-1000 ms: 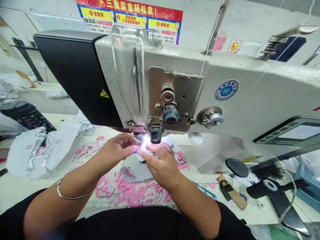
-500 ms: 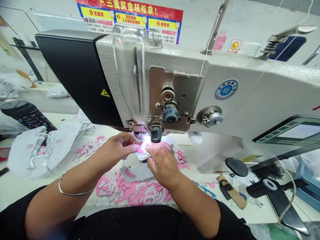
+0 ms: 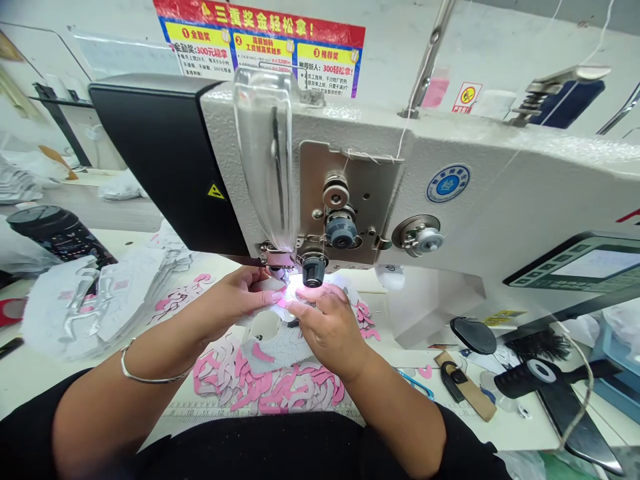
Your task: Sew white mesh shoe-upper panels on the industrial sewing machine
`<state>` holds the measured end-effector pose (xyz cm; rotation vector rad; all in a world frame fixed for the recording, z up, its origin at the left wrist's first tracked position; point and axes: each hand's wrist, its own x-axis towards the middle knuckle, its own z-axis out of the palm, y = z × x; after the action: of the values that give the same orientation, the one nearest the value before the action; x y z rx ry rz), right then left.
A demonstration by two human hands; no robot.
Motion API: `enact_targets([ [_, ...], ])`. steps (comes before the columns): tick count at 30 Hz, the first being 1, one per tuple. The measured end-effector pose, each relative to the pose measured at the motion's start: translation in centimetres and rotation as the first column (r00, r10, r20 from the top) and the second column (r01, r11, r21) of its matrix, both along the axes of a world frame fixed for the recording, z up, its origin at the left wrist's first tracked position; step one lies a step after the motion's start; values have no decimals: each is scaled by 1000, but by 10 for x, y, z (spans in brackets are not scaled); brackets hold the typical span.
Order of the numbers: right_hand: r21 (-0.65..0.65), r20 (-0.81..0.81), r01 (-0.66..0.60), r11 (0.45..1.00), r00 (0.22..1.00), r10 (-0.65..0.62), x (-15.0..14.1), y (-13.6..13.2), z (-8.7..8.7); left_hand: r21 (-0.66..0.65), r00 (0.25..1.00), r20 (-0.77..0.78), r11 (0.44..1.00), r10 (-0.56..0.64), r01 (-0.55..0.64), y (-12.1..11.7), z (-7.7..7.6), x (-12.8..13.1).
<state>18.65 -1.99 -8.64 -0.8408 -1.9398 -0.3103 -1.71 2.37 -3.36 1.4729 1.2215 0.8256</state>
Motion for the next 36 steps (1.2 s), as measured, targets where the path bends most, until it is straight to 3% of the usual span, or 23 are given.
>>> enact_targets([
  [2,-69,-21,-43,997,999,41,5,2,2,-120,990,135,991,-48,65,2,0,0],
  [6,-317,-26,-117,941,993,115,16,9,15,-314,914,384,912,-131,263,3,2,4],
  [10,-452,-26,-121,884,992,123,25,18,31,-302,885,462,927,-61,222,1,0,13],
  [18,-479,-52,-151,865,988,143,27,23,35,-285,861,508,936,-37,209,-3,-3,19],
  [27,-547,-185,-284,788,959,217,28,28,37,-306,863,498,948,81,88,-8,-2,26],
  [36,-539,-179,-282,794,959,219,28,29,34,-279,855,518,951,30,135,-9,-7,26],
])
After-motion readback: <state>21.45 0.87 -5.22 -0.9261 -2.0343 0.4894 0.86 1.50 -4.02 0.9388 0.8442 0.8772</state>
